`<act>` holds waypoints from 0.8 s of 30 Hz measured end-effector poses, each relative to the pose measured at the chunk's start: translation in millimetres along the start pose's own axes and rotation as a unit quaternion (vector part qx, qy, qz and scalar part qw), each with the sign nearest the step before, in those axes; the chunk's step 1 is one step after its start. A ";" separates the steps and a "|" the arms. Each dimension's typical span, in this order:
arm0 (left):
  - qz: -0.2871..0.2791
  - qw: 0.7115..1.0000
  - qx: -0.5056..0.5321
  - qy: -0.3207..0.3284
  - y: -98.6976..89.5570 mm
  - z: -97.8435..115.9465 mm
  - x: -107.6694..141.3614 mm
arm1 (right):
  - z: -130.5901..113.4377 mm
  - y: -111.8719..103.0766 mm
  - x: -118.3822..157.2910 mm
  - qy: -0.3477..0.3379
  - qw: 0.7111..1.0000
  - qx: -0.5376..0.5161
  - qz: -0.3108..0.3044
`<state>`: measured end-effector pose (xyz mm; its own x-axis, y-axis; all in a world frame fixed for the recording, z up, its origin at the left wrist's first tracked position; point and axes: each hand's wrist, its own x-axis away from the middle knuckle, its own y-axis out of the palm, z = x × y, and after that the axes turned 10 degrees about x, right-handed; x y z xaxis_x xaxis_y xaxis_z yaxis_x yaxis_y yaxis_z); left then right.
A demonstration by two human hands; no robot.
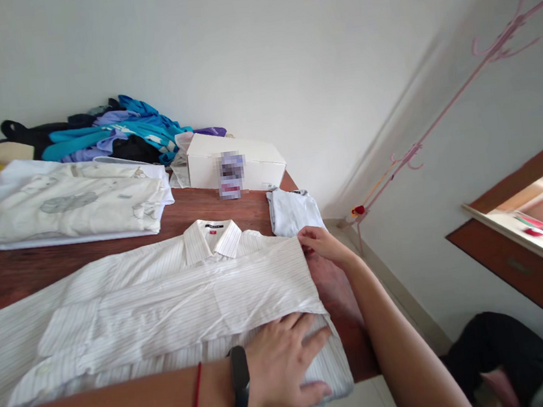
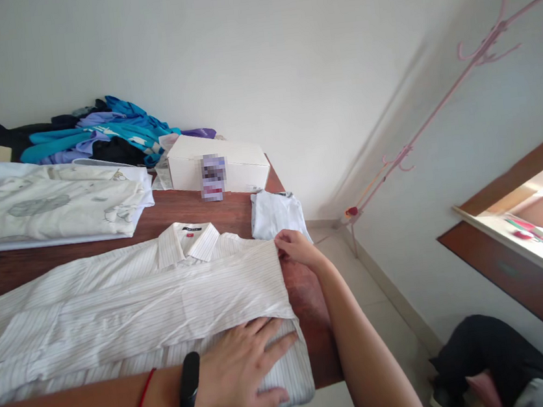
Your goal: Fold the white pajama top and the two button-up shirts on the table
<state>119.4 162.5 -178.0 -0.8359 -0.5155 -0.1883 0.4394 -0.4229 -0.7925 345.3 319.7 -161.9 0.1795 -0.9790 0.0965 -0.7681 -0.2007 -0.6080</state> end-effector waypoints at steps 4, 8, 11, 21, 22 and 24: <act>-0.022 1.000 -0.007 0.021 -6.9 -1.7 -3.4 | -2.6 9.1 -1.7 0.047 0.996 -0.068 0.031; -0.024 0.999 -0.018 0.022 -9.9 0.0 -2.4 | -2.8 12.0 -2.5 0.046 0.993 -0.107 0.032; -0.020 0.999 -0.024 0.025 -10.9 1.0 -1.2 | -5.0 9.9 0.0 0.044 0.992 -0.116 0.006; -0.017 0.999 -0.021 0.025 -7.9 -1.4 -0.5 | -4.8 12.8 -2.5 -0.041 0.994 0.090 0.041; -0.016 0.999 -0.020 0.025 -7.0 -1.4 0.1 | -3.9 14.7 -3.8 -0.045 0.992 0.102 0.053; -0.011 0.999 -0.020 0.033 -8.3 0.8 1.5 | -1.9 18.2 -5.9 -0.052 0.988 0.126 0.072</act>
<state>114.8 164.6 -171.2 -0.8654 -0.4559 -0.2078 0.4088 -0.4027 -0.8190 329.1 321.8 -172.0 0.1517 -0.9853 -0.0785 -0.6159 -0.0321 -0.7871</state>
